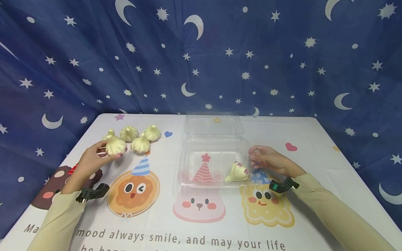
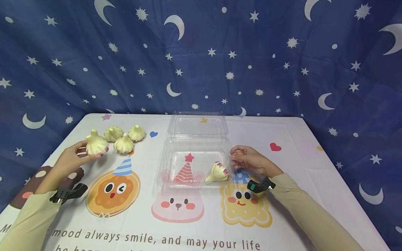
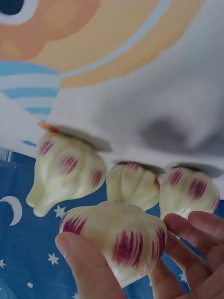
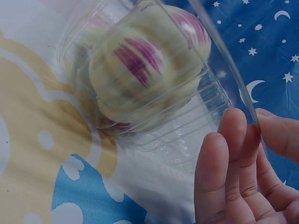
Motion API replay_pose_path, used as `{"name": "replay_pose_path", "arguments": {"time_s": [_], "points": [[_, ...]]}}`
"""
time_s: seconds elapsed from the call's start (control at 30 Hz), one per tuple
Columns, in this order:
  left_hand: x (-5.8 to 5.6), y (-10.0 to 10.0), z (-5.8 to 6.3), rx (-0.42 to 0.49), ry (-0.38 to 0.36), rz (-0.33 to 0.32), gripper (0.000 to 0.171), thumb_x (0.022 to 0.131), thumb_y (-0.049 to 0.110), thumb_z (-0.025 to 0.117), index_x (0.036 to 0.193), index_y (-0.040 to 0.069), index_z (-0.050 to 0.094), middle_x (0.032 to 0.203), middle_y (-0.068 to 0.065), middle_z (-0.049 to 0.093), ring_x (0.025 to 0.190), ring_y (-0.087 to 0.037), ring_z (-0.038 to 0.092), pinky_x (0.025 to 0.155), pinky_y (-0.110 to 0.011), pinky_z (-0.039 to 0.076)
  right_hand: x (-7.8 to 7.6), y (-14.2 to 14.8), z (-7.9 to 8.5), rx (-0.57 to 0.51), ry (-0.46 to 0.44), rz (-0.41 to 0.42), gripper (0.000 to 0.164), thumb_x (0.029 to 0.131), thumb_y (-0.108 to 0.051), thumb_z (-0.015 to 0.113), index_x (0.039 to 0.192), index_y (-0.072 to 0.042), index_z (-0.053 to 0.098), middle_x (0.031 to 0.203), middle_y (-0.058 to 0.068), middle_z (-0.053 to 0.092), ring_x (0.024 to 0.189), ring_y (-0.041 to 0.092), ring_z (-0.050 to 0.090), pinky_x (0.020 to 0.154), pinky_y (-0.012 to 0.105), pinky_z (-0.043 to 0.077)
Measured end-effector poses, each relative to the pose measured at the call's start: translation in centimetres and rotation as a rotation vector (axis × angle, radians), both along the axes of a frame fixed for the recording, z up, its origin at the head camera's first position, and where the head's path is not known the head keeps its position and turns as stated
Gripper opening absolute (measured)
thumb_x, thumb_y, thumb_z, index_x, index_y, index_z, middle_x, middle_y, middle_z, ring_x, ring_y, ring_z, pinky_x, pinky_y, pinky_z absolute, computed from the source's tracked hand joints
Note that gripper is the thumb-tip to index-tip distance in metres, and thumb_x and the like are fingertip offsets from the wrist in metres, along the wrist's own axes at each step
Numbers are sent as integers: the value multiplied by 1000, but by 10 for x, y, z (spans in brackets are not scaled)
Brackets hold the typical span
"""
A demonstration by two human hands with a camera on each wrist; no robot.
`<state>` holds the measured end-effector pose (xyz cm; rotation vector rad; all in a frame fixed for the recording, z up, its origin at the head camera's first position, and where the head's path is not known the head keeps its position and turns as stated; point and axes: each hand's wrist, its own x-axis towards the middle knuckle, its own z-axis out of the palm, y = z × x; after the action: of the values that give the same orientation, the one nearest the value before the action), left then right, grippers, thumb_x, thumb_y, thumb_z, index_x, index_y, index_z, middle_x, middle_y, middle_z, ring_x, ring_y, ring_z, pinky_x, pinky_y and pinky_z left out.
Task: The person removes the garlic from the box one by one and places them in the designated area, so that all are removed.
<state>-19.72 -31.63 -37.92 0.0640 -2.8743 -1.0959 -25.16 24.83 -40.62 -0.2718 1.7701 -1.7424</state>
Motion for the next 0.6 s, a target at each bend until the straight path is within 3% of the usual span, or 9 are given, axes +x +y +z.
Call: {"name": "replay_pose_path", "arguments": {"time_s": [0.3, 0.6], "points": [[-2, -5, -13, 5, -99, -4, 84, 81, 28, 72, 139, -14, 28, 133, -37, 42, 116, -48, 49, 68, -17, 49, 0, 0, 1, 1, -3, -7, 9, 93, -3, 50, 101, -8, 49, 74, -5, 61, 69, 6, 61, 67, 19, 56], [-4, -5, -24, -3, -101, -8, 81, 79, 26, 75, 135, -15, 34, 124, -38, 49, 111, -44, 53, 63, -10, 44, -1, 0, -1, 8, 8, -1, 10, 93, -2, 50, 100, -8, 50, 74, -5, 61, 68, 5, 61, 67, 20, 57]]}}
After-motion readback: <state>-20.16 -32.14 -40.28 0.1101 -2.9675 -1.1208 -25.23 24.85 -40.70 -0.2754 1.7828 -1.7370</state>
